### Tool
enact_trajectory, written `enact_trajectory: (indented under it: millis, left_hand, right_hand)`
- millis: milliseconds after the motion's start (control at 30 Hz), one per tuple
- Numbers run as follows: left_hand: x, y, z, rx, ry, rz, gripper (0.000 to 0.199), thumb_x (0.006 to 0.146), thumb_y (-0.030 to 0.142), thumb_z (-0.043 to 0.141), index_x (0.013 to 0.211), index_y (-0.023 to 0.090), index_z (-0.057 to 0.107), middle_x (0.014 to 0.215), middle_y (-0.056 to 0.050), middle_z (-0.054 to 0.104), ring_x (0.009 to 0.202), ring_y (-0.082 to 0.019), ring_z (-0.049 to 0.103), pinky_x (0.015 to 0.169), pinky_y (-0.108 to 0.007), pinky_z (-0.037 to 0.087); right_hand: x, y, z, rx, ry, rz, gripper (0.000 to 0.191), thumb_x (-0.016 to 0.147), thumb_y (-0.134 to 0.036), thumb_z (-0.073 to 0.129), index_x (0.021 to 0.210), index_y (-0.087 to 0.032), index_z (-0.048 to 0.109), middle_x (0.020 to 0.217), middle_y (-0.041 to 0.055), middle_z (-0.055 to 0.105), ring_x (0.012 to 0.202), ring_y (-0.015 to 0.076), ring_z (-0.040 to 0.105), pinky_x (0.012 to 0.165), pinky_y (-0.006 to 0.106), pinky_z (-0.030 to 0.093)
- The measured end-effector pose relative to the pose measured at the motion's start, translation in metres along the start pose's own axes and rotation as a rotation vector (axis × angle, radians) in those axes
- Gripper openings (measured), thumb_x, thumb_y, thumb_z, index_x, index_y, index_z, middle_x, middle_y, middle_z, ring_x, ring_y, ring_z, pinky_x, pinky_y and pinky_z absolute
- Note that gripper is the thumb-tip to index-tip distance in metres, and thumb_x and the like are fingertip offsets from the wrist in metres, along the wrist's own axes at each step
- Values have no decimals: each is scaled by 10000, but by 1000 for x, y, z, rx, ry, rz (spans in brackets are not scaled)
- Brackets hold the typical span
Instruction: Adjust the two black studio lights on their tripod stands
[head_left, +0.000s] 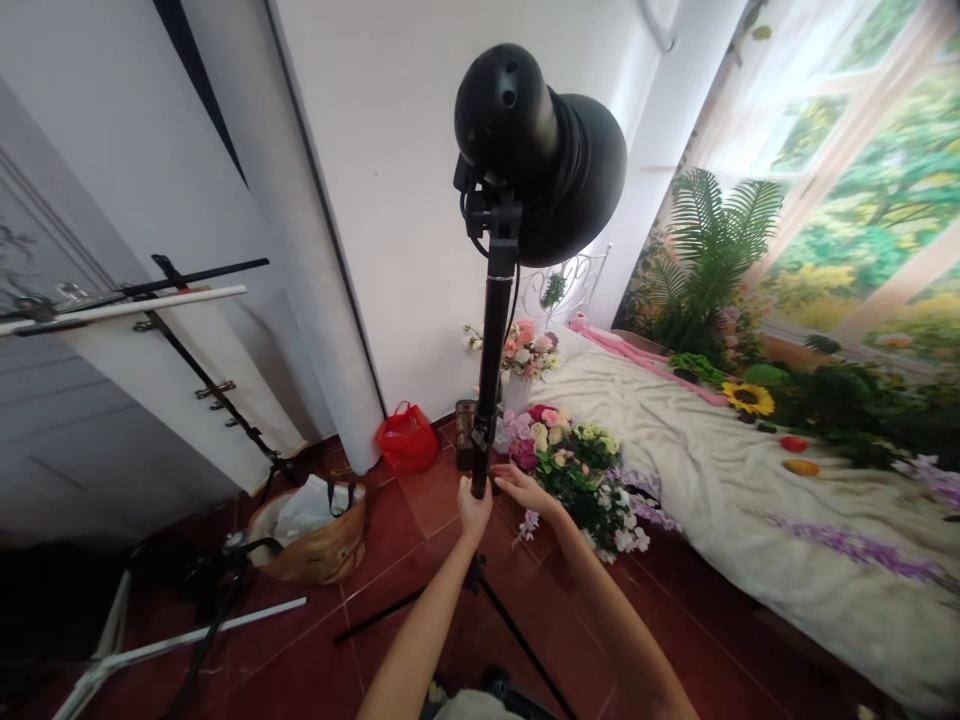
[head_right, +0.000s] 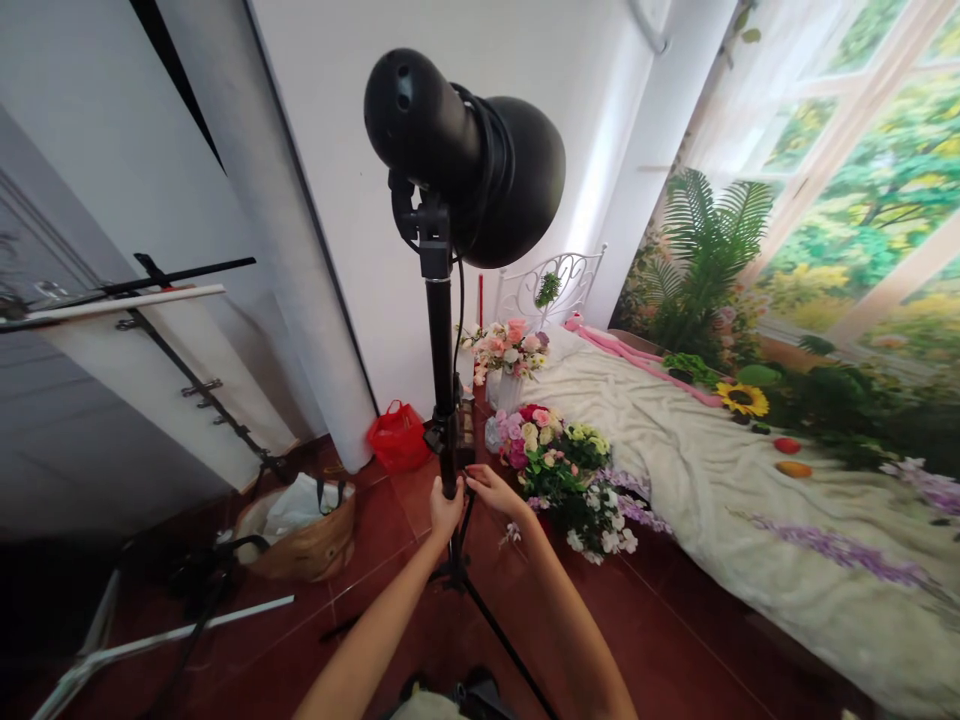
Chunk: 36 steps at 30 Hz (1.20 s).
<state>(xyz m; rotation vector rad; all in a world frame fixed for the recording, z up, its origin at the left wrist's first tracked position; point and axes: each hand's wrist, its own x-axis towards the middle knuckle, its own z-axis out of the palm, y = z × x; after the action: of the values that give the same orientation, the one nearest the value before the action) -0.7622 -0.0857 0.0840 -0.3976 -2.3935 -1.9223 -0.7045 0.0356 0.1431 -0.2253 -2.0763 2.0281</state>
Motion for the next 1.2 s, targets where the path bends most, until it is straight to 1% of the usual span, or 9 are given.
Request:
enact_trajectory:
  millis: [67,133,267,433,600,767,867,967,1200]
  left_hand:
    - [0,1,0,0,7,-7,285,784,463,528,702,197,471,644,-2,542,622,-149,561,593,-246,429]
    - [0,2,0,2,14,-6,274,786,449,527,701,194,474,641,0,540,621,-147,560,594,-245,430]
    - [0,1,1,-2,13,5,250,787,428,528,722,191,481,641,3,543,610,-143,553,586,-245,427]
    - [1,-3,3,-14,24,16,238,786,420,522,722,193,491,665,-10,563,639,-148,566,618,-253,438]
    - [1,-4,3,-28,12,-12,269,763,453,542,708,194,496,645,-5,566,621,-149,571,609,-250,437]
    - [0,2,1,-27,16,2,288,766,470,533,688,197,479,633,-7,551,600,-143,549,592,-244,430]
    - [0,2,1,-21,20,20,280,775,458,523,689,195,479,642,-11,551,609,-146,552,600,-249,433]
    - [0,-1,2,-22,17,4,268,775,449,527,711,192,489,644,-8,555,605,-144,553,594,-248,434]
    - [1,-7,3,-12,17,12,243,775,424,544,738,186,512,672,-11,564,629,-141,559,603,-239,432]
  right_hand:
    - [2,34,3,-20,80,116,381,681,-478,679,905,-179,607,717,1,666,693,162,656,644,309,533]
    - [6,52,8,-23,161,205,349,701,-426,668,925,-171,587,534,-48,595,486,136,596,482,252,476]
    - [13,50,14,12,271,310,303,649,-272,688,907,-145,595,401,-82,491,334,95,457,372,194,346]
    - [-3,52,14,323,293,190,320,636,-291,627,928,-160,619,629,-11,614,496,98,544,479,207,422]
    - [-21,67,16,273,196,88,352,693,-382,605,992,-198,623,1119,91,639,975,197,623,768,312,511]
    - [-21,67,16,287,166,91,476,671,-456,671,1058,-191,588,1130,109,643,1009,211,622,846,356,499]
    - [-20,68,13,309,176,85,511,621,-466,728,1027,-181,602,1019,93,680,935,211,645,800,355,514]
    - [-15,73,14,268,256,67,467,570,-463,761,903,-172,612,768,33,686,725,178,651,656,302,519]
    - [12,62,19,-16,365,264,246,640,-370,675,629,-137,598,409,-47,470,356,90,419,385,214,338]
